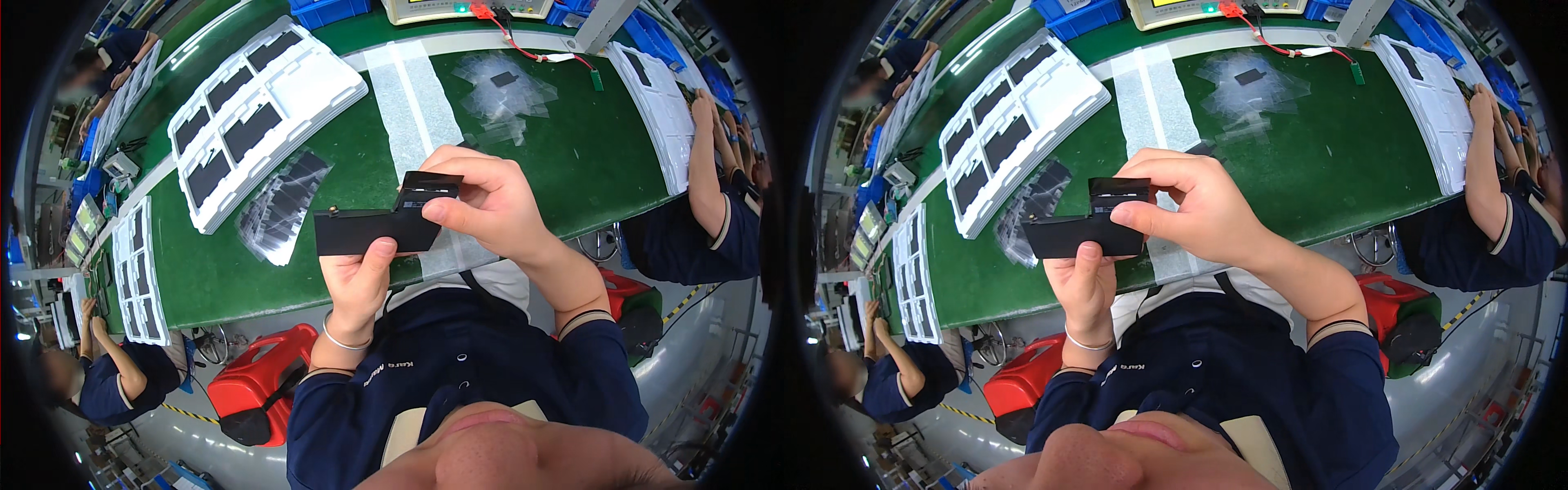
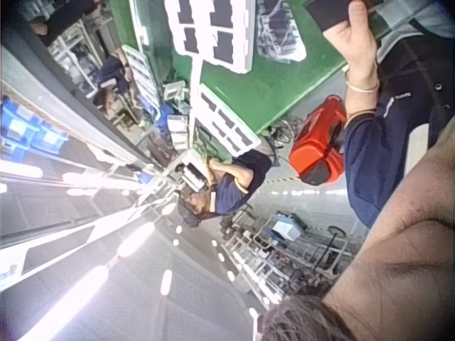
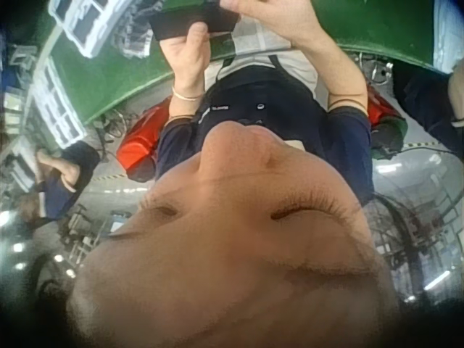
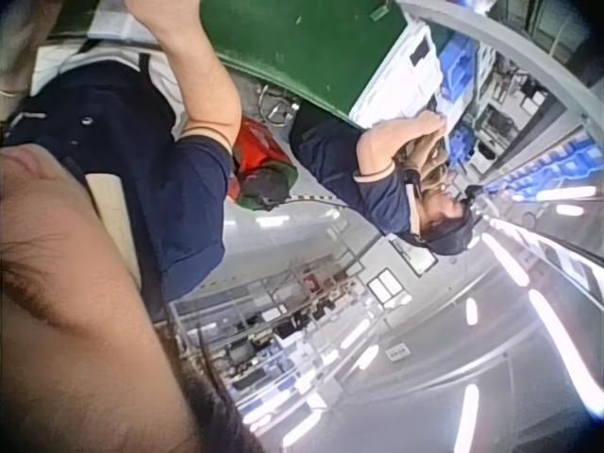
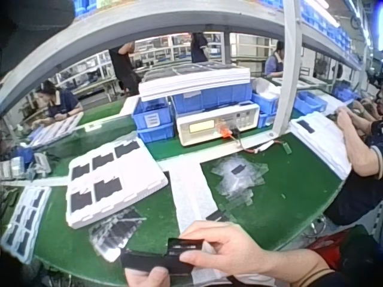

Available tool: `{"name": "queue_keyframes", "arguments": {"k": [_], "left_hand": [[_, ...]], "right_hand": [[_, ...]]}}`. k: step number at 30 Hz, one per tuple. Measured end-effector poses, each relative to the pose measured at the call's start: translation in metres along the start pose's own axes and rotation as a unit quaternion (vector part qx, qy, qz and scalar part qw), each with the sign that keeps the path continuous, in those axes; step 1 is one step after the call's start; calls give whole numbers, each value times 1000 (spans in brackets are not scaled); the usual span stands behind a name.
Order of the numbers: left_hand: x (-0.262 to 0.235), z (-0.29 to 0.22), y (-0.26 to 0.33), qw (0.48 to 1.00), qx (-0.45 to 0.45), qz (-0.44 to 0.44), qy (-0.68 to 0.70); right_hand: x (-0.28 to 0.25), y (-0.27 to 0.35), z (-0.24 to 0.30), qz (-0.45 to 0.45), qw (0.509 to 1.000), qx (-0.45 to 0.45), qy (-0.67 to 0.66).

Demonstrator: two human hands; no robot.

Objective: The person applies adhesive tapes onto phone batteries by peeling the backing films, sticking the tapes onto each battery by hand, and placing the batteries back into a tray.

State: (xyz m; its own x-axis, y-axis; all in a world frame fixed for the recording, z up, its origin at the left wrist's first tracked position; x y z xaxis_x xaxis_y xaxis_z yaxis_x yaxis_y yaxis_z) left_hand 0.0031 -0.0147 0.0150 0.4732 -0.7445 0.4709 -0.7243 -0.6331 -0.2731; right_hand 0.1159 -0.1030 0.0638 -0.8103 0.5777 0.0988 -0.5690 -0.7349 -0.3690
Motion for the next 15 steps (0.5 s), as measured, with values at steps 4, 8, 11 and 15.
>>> {"name": "queue_keyframes", "arguments": {"k": [4,8,11,15], "left_hand": [[-3,0,4,1000,-2,-15,-11],[1,-2,4,999,-25,-21,7],[-2,1,3,999,-43,-15,1],[1,4,0,996,-92,-1,1]], "right_hand": [[4,2,8,1,998,-46,40],[3,5,24,-33,978,-151,137],[7,-2,23,28,981,-127,144],[8,-6,20,74,983,-90,141]]}}
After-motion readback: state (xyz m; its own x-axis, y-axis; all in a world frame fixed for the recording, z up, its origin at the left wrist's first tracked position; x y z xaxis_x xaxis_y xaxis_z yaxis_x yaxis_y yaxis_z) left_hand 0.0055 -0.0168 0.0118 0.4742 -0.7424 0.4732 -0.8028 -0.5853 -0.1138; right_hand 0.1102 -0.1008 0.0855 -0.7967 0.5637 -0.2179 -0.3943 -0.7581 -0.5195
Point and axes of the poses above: each hand's wrist, its own y-axis away from the middle knuckle, its own x-axis out of the palm, z = x × y, the point moved 8 cm from there along -y, towards the middle knuckle, and after that the axes turned 4 degrees about -z, right-handed, at the moved point
